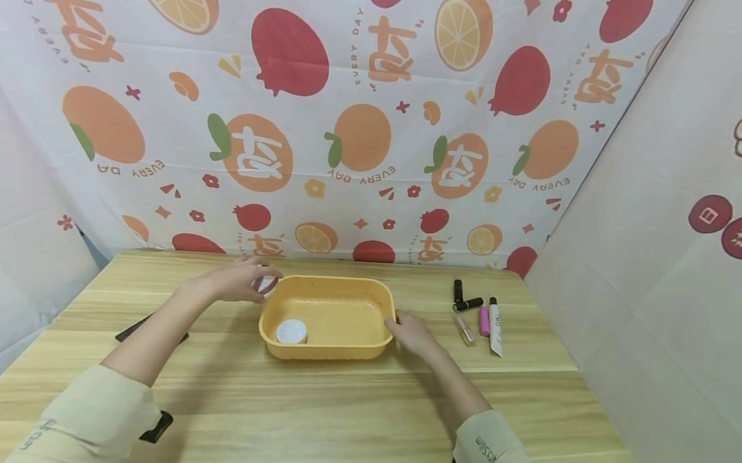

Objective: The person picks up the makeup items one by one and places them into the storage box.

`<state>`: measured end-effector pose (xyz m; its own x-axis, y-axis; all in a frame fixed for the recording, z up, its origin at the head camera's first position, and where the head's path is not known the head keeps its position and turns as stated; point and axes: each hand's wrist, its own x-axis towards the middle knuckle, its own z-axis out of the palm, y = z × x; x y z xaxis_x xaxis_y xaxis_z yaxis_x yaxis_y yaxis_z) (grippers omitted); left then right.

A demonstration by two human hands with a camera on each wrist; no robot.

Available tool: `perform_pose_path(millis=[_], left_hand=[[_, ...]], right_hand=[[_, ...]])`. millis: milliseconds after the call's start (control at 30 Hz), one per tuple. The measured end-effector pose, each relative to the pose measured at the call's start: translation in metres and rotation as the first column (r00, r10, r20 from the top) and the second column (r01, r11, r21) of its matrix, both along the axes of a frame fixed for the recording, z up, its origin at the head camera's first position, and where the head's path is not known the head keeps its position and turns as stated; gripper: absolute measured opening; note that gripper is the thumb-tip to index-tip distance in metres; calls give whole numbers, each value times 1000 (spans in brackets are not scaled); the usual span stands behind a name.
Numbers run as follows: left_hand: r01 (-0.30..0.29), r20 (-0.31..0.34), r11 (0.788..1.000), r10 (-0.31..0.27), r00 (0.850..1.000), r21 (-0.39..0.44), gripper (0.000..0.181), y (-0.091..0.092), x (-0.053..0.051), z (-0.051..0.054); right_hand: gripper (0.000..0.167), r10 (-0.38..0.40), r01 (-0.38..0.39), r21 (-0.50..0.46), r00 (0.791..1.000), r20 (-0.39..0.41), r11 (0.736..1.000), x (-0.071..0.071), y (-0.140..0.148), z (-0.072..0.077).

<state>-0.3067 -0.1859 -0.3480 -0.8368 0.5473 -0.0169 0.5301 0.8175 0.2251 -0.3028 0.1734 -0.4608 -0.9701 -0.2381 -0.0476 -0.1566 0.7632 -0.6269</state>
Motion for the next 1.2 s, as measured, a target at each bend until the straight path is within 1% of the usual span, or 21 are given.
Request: perform_pose_path(millis=[167,267,500,700,933,1200], left_hand=[[10,6,1000,-10,1000,6,49,5,2,2],[22,1,1000,-22,1000,11,48,7,1,3],[30,4,999,-30,1000,15,48,10,-3,2],[34,10,999,-34,999,10,49,13,-6,2],[56,-12,998,-56,998,14,47,18,-12,2],[37,28,999,-37,999,6,48,22,-15,3]], right_hand=[[49,-10,10,-5,1000,14,1000,0,-1,1],[49,-13,13,-13,1000,20,1000,0,-1,0],[52,19,-19,-7,1000,-12,1000,-2,-1,2],[46,-3,3,-23,1000,2,1000,-5,-2,1],[46,-4,4,-19,1000,4,1000,-8,0,0],[46,-1,1,-20,1000,6,1000,-9,-1,1]])
